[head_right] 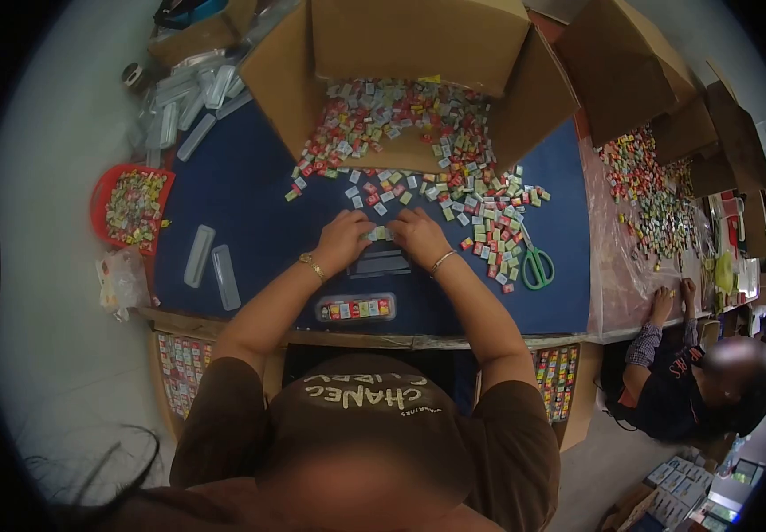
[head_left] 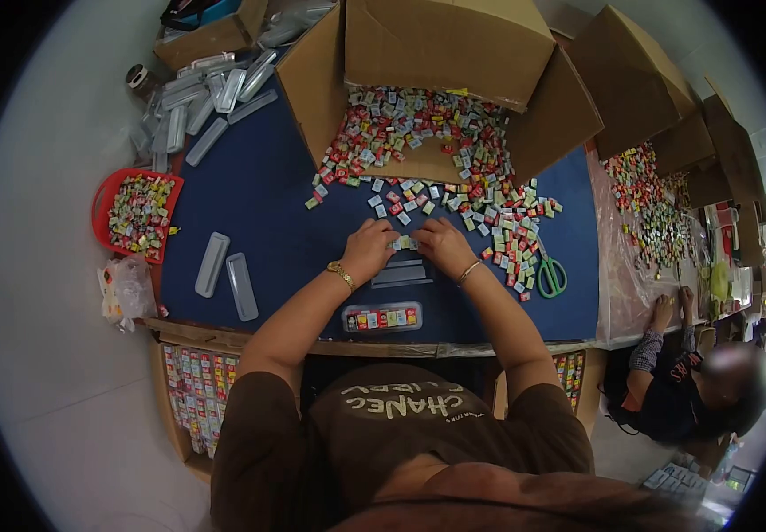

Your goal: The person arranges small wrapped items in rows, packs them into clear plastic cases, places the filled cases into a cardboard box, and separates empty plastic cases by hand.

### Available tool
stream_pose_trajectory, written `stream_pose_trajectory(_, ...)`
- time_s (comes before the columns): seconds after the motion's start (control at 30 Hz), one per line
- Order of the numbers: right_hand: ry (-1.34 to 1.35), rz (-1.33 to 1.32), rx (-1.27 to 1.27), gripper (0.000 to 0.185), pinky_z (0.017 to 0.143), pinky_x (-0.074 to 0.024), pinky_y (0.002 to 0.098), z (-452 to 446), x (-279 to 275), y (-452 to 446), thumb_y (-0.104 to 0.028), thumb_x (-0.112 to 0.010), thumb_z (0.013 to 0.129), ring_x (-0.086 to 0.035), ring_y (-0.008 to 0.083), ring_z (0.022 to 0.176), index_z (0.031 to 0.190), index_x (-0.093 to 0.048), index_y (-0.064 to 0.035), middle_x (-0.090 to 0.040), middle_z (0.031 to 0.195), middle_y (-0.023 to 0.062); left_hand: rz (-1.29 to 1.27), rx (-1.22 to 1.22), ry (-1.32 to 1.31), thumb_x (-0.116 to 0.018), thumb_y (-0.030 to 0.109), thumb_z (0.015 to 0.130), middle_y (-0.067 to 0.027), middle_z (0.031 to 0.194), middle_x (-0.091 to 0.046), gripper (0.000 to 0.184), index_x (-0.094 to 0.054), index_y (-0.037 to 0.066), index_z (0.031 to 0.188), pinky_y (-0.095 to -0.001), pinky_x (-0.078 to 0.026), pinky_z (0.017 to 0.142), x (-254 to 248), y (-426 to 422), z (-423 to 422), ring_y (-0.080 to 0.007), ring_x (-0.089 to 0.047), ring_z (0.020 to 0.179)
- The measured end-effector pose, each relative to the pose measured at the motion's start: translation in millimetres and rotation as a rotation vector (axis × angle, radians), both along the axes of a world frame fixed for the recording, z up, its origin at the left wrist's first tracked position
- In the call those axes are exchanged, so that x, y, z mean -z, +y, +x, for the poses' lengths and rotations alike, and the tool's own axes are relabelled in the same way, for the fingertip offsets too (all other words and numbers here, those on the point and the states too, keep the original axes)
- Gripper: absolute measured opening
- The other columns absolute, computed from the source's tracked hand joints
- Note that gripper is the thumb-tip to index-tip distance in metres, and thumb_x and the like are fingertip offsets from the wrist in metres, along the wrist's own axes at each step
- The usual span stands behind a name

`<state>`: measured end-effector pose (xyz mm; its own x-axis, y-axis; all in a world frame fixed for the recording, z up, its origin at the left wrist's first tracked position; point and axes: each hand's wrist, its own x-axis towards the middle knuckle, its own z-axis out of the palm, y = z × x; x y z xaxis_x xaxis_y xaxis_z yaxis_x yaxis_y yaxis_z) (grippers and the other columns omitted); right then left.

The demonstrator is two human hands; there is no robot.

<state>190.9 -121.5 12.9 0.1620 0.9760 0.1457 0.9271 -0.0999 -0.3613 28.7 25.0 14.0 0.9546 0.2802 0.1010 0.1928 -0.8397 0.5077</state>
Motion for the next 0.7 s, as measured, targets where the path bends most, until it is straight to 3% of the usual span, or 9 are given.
stream_pose_trajectory(0.3, 0.006, -0.041, 0.018, 0.031, 0.082, -0.0509, 0.0371, -36.9, -35.0, -27.4, -0.010, -0.074, 0.073, -0.058, 0.0275, 0.093, 0.104, -0.068, -0.0116, -0.062, 0.097, 0.0059, -0.082, 0.081, 0.085, -0.076, 0.011, 0.075, -0.0047, 0.104, -0.060, 0.032, -0.070, 0.008, 0.107, -0.0371, -0.052, 0.085, -37.4, -16.0, -29.9, -0.0250, -0.058, 0.101)
stream_pose_trajectory(0.43, 0.040, -0.158, 0.066, 0.031, 0.082, -0.0509, 0.0375, -42.1, -21.3, -42.4, -0.011, -0.075, 0.071, -0.059, 0.0280, 0.094, 0.101, -0.067, -0.0098, -0.062, 0.097, 0.0057, -0.157, 0.116, 0.114, -0.075, 0.009, 0.076, -0.0064, 0.103, -0.061, 0.032, -0.069, 0.007, 0.107, -0.0372, -0.052, 0.085, -20.8, -21.7, -38.7, -0.0261, -0.058, 0.102)
stream_pose_trajectory(0.5, 0.115, -0.027, 0.115, 0.029, 0.080, -0.0518, 0.0383, -41.5, -21.8, -46.5, -0.011, -0.076, 0.070, -0.060, 0.0289, 0.093, 0.097, -0.067, -0.0080, -0.061, 0.097, 0.0064, -0.209, 0.121, 0.069, -0.074, 0.007, 0.074, -0.0102, 0.103, -0.062, 0.033, -0.068, 0.006, 0.107, -0.0383, -0.051, 0.085, -17.7, -17.8, -40.1, -0.0289, -0.060, 0.100)
stream_pose_trajectory(0.7, 0.176, 0.106, 0.145, 0.018, 0.072, -0.0530, 0.0386, -37.1, -9.2, -49.3, -0.010, -0.077, 0.071, -0.062, 0.0297, 0.084, 0.084, -0.066, -0.0047, -0.061, 0.093, 0.0087, -0.078, 0.165, 0.096, -0.071, 0.005, 0.076, -0.0074, 0.099, -0.063, 0.020, -0.070, 0.005, 0.095, -0.0368, -0.052, 0.081, -18.4, -9.1, -43.2, -0.0265, -0.061, 0.094)
